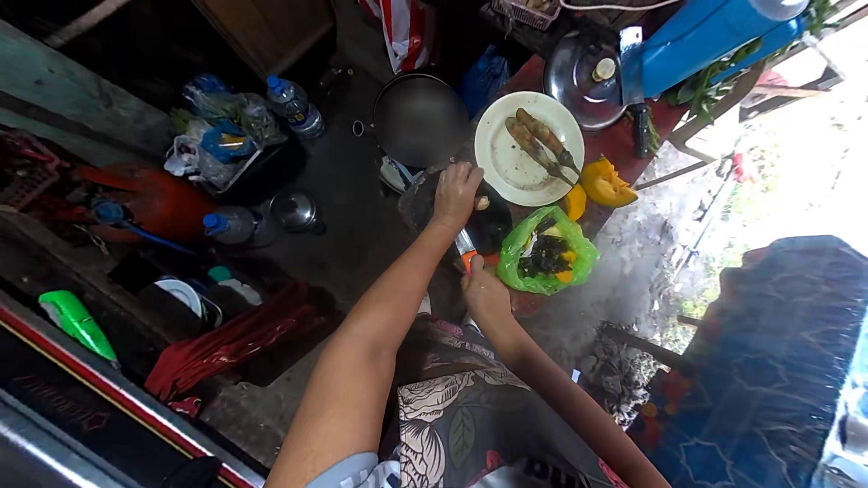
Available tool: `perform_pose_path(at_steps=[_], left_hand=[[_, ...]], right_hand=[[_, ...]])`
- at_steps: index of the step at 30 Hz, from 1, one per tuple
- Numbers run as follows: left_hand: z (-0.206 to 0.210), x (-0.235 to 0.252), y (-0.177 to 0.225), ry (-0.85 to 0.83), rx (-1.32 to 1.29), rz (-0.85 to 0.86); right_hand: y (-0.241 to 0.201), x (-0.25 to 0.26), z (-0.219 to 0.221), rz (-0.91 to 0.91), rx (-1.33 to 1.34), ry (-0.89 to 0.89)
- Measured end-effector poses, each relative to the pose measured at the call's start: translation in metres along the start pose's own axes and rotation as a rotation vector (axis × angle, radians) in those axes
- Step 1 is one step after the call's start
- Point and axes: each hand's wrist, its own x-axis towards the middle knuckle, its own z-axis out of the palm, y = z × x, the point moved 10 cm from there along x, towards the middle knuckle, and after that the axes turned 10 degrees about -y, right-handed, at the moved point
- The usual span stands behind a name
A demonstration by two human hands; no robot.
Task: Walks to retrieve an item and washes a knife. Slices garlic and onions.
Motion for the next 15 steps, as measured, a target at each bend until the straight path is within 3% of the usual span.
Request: perform_pose_path(at_steps=[2,4,6,10,12,15], left_hand=[[-0.03,0.015,0.009,0.069,-0.07,-0.043],[-0.071,0.026,0.029,0.251,-0.103,-0.035],[-0.082,0.026,0.035,0.382,-0.082,0.001],[0.001,0.004,-0.001,0.07,0.016,0.01],[0.014,0.0,-0.002,-0.043,0.018,-0.008],[0.009,0.009,-0.015,-0.053,-0.094,-0.098]], right_hand=[[-0.002,-0.001,-0.004,-0.01,0.009,-0.002],[-0.002,-0.002,-0.004,0.003,0.009,-0.01],[-0.002,-0.002,-0.004,0.014,0.01,-0.019],[-0.001,0.006,-0.003,0.022,-0.009,-0.012],[0.002,0.004,0.003,0.02,-0.009,-0.031],[0.003,0.007,-0.002,-0.075,0.084,-0.046]])
